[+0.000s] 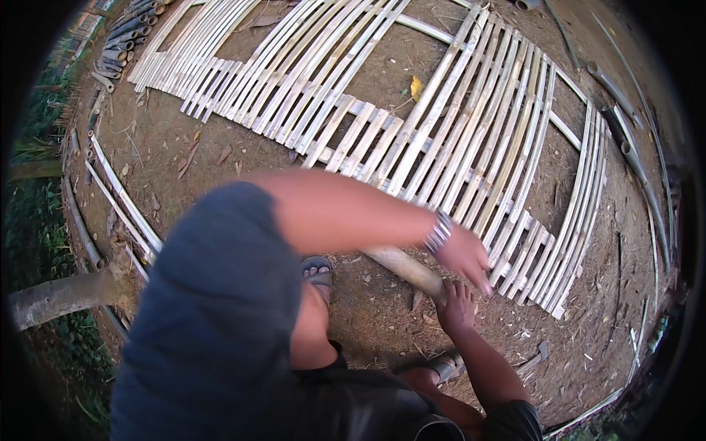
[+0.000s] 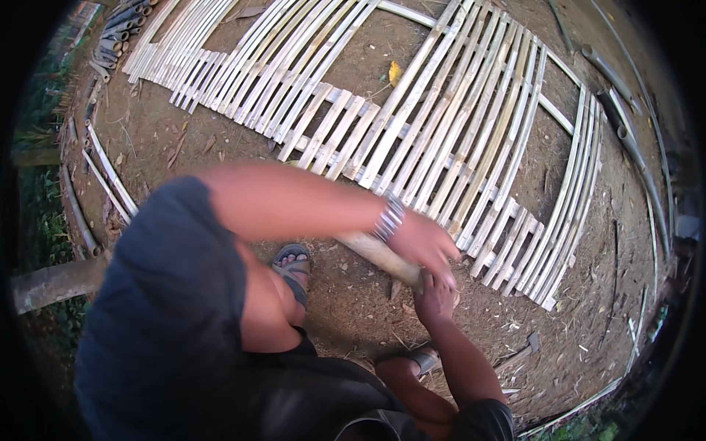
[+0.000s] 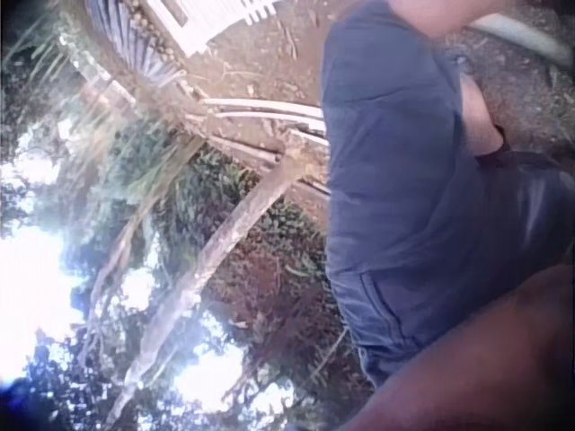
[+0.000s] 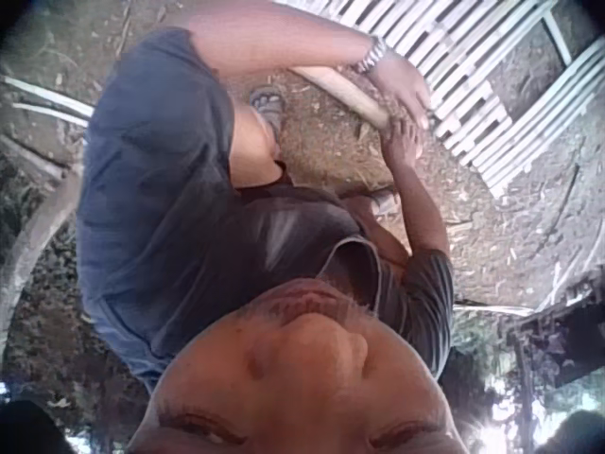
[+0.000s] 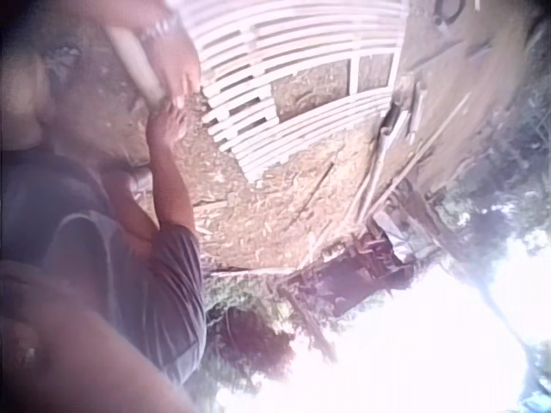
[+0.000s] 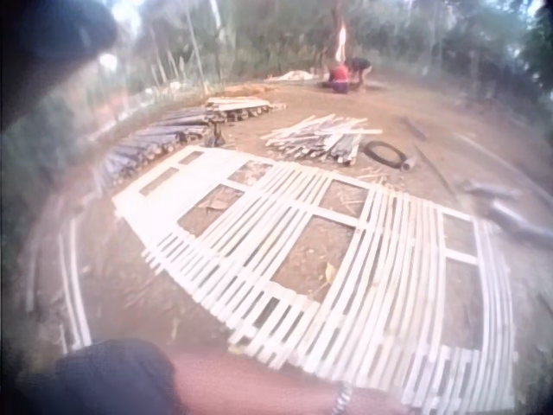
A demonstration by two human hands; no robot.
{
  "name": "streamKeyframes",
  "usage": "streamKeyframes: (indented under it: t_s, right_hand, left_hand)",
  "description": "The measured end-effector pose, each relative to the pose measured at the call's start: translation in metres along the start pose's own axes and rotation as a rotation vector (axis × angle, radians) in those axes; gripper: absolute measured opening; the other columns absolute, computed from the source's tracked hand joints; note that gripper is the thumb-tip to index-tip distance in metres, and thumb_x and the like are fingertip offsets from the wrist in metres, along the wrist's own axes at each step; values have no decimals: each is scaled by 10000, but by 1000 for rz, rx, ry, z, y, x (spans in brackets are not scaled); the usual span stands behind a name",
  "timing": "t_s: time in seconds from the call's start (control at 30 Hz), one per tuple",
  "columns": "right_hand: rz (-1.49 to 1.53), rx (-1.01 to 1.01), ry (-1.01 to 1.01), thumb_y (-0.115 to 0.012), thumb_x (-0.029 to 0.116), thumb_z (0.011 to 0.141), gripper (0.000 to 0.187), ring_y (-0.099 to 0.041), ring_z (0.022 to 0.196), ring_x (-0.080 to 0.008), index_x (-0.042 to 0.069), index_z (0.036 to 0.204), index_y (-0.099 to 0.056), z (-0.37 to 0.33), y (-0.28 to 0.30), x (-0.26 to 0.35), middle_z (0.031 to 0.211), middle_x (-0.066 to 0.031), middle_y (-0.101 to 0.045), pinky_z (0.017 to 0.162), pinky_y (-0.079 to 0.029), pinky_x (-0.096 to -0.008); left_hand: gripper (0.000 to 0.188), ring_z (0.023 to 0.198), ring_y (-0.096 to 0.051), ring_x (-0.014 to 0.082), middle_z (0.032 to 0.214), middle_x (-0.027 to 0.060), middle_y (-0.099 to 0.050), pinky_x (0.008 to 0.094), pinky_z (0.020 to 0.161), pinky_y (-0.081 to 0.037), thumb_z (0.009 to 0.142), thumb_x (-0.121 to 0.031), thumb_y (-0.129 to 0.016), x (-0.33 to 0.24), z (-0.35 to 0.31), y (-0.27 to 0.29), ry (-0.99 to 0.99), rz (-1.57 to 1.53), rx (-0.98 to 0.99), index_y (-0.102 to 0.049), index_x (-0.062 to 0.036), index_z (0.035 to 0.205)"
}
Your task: The person assembles a bamboo lattice structure by positioning bamboo slats and hammering them into place with a hatchet. The person picks up pieces of bamboo, aligns them on the ground, and uses the blunt side of a hatchet to secure the joints.
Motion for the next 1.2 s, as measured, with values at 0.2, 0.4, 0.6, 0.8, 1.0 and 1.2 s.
streamKeyframes:
  t_s: [0.2, 0.4, 0.6, 0.8, 1.0, 1.2]
  right_hand:
    - [35, 10, 21, -760, 261, 801, 687, -484, 1256, -325, 151, 1404, -450, 46, 16, 96, 1298, -122, -524, 1098, -361, -483]
    - [-87, 152, -62, -739, 209, 811, 685, -471, 1293, -330, 185, 1421, -429, 72, 12, 129, 1353, -131, -501, 1099, -373, -475]
    - [-58, 168, -180, -734, 192, 808, 689, -462, 1314, -332, 182, 1424, -425, 60, 18, 114, 1376, -136, -489, 1108, -367, -470]
    - [-51, 74, -397, -765, 217, 788, 714, -460, 1314, -313, 215, 1420, -434, 24, -4, 51, 1369, -108, -494, 1110, -345, -504]
    - [-32, 173, -446, -750, 286, 831, 698, -409, 1378, -298, 234, 1447, -425, 15, -12, 24, 1430, -59, -483, 1144, -287, -594]
    - [-62, 119, -408, -727, 279, 857, 695, -359, 1425, -287, 255, 1470, -400, 31, -17, 32, 1471, -55, -454, 1164, -228, -635]
  left_hand:
    - [477, 1242, -579, 264, 1396, 202, -530, 403, 1027, -504, 1005, -93, -495, 219, -344, 18, 175, -1067, -1537, -390, 13, 1457]
    - [673, 1184, -578, 262, 1283, 129, -556, 429, 996, -482, 927, -422, -671, 363, -391, -88, 528, -1666, -2211, -465, -7, 1416]
    - [638, 1271, -519, 304, 1564, 152, -313, 408, 989, -485, 939, -372, -640, 354, -370, -59, 575, -1606, -2215, -445, -53, 1455]
    - [656, 1064, -561, 247, 1300, 135, -540, 444, 977, -449, 857, -411, -730, 346, -356, -29, 459, -1720, -2229, -519, -12, 1333]
    - [840, 1074, -482, 193, 1264, 41, -531, 369, 996, -355, 795, -624, -715, 370, -360, -37, 90, -1756, -1988, -492, -56, 1372]
    - [970, 1157, -457, 228, 1315, 119, -479, 364, 1061, -330, 794, -587, -748, 347, -369, -41, -40, -1716, -2040, -384, 62, 1416]
Point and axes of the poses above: each hand's wrist, its own z-axis towards the middle knuckle, its own y-axis out of the back of the hand, x = y × z, the point moved 6 cm from there along z, towards the middle knuckle
